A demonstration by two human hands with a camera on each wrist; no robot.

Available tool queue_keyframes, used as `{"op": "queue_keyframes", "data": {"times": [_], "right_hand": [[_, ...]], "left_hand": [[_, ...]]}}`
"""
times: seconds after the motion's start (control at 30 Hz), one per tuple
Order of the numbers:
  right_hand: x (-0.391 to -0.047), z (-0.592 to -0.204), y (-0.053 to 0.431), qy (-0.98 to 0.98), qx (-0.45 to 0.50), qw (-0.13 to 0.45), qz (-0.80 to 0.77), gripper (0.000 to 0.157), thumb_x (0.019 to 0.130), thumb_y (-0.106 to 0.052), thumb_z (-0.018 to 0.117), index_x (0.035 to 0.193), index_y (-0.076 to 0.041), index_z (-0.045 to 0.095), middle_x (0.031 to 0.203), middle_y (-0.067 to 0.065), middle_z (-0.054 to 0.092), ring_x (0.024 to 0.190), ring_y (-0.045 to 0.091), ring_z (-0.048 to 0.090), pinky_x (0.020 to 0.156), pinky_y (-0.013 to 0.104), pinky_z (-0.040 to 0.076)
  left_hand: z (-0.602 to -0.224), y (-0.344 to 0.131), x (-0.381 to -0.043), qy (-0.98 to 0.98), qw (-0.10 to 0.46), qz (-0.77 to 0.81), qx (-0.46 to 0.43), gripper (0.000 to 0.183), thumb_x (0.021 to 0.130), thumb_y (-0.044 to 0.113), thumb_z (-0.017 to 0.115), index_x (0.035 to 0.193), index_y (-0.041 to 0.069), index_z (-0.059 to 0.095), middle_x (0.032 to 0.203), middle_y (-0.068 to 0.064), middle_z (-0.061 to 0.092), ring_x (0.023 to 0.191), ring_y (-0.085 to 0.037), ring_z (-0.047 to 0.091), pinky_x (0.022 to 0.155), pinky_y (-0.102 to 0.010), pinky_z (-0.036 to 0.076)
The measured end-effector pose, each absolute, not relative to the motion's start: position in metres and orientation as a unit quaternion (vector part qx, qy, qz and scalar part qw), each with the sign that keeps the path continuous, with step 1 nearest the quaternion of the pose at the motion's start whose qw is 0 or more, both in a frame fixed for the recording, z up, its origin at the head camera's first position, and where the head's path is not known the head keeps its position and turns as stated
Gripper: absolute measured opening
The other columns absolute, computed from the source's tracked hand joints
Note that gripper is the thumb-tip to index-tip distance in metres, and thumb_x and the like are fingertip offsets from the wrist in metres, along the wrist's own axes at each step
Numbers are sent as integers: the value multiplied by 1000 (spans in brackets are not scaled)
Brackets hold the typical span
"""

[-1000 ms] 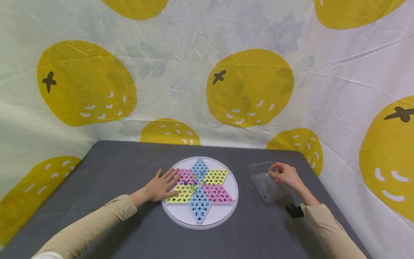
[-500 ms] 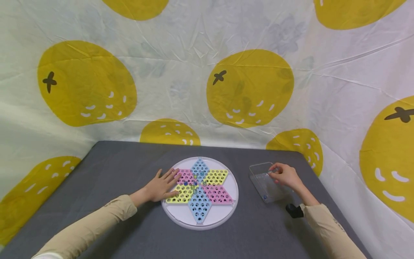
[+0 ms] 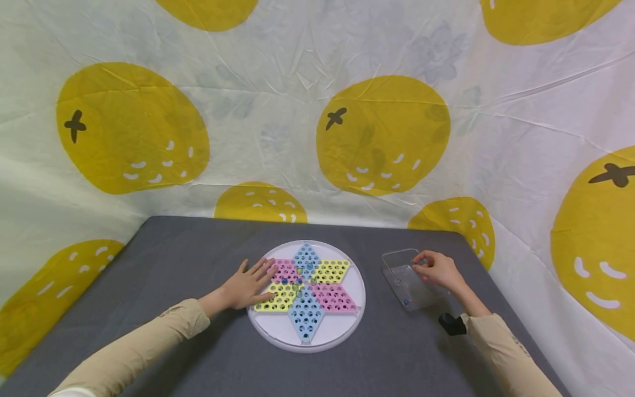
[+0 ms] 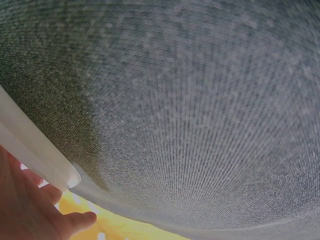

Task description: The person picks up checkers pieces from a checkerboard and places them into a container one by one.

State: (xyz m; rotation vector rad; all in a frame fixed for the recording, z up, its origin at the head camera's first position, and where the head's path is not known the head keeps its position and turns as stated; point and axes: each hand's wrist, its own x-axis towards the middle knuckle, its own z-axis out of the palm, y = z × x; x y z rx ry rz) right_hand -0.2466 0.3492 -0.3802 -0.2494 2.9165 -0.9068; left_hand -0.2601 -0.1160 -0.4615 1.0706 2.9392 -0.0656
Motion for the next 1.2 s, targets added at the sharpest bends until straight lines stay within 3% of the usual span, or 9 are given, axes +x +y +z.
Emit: {"op": "queue_keyframes", "data": {"times": [0.87,1.2], "right_hand": [[-240,-373,330,938,-104,52,-325,30,87,-25,57,106,-2,55,75,1,65,60,8,60,51,26,47],[-237,-372,312,934,-131,53,-327,27,87,-20,57,105,0,56,82,16,66,62,17,60,53,29,48]], "left_hand": [[-465,-116,-261,939,-1,-34,341,71,89,57,31,143,12,20,150,-11,18,137,-31,18,101,-61,19],[-461,-116,-260,938,0,-23,346,70,90,55,32,143,11,21,149,-12,19,137,-33,18,100,-62,19]]}}
